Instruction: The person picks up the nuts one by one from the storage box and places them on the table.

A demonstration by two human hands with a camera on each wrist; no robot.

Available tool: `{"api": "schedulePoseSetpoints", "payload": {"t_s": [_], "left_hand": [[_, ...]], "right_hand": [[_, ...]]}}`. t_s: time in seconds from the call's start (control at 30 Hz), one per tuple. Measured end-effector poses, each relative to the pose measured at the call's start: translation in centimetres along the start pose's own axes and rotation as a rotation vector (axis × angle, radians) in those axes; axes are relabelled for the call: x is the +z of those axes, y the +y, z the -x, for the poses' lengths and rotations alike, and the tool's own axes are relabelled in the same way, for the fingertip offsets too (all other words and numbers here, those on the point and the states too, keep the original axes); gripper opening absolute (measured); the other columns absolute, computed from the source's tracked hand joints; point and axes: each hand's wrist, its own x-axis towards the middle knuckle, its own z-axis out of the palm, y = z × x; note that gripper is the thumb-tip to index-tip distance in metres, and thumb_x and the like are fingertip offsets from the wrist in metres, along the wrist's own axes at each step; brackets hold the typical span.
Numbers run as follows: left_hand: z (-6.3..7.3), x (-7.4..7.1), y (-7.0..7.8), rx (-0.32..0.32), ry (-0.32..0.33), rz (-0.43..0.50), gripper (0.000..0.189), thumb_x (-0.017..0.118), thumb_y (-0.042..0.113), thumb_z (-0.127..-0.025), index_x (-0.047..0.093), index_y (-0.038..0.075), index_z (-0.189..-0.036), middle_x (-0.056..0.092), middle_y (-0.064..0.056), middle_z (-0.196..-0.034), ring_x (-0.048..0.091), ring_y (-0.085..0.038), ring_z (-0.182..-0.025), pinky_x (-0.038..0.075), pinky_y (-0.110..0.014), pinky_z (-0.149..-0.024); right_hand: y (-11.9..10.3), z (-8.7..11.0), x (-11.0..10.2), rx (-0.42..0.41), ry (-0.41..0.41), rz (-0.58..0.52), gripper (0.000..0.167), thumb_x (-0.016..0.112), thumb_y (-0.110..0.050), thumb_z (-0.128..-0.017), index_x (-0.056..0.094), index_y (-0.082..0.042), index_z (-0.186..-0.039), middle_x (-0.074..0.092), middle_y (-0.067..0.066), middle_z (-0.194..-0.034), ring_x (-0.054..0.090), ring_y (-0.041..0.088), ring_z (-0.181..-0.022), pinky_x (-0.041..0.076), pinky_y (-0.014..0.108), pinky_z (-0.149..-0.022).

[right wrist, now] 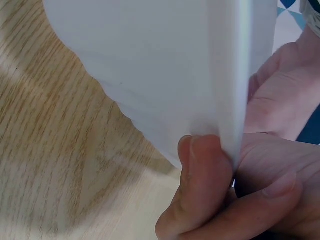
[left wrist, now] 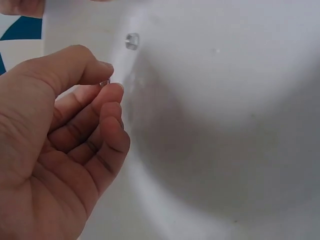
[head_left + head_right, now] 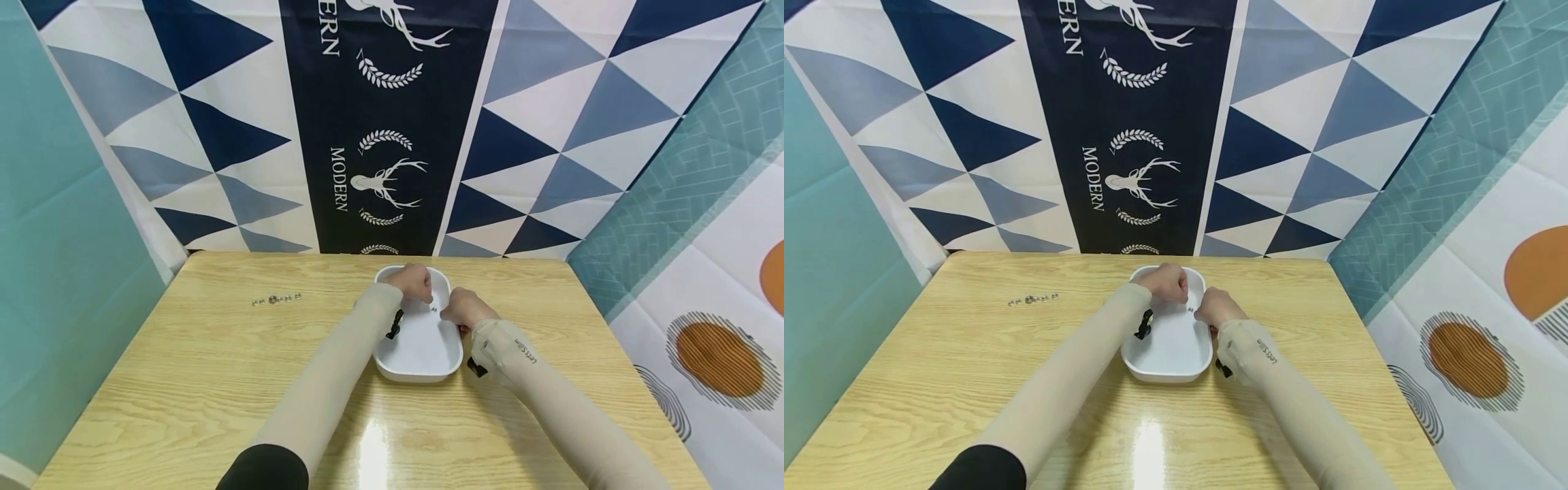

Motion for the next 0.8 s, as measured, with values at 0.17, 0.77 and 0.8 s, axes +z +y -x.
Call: {"api": "schedulePoseSetpoints", "payload": {"t_s": [0.17,0.77,0.8], "left_hand": [[1.1,-1.2,1.3,0.097,0.013,-0.019,0.013,0.078,0.016,-0.086,0.072,0.012,-0.076,0.063,0.005,-0.071,0.052,-0.008,-0.061,0.042,-0.022,-0.054],[4.3,-7.2,0.7,0.243,0.128,-0.048,0.008,0.076,0.016,-0.086,0.069,0.013,-0.083,0.068,0.001,-0.085,0.057,-0.012,-0.075,0.046,-0.022,-0.068],[4.6,-7.5,0.4,0.238,0.134,-0.044,0.008,0.076,0.015,-0.086,0.069,0.012,-0.084,0.068,0.001,-0.085,0.057,-0.013,-0.075,0.046,-0.022,-0.069]], "right_hand": [[0.0,0.1,-0.1,-0.009,-0.002,0.014,0.030,0.063,-0.011,-0.097,0.061,0.011,-0.116,0.065,0.015,-0.077,0.058,0.016,-0.055,0.048,0.024,-0.049],[0.1,0.2,0.0,-0.010,-0.003,-0.018,0.032,0.063,-0.011,-0.096,0.060,0.012,-0.119,0.065,0.016,-0.079,0.059,0.017,-0.057,0.049,0.024,-0.050],[0.1,0.3,0.0,-0.012,-0.002,-0.021,0.032,0.063,-0.010,-0.096,0.060,0.012,-0.119,0.065,0.016,-0.079,0.060,0.017,-0.057,0.049,0.024,-0.050]]}}
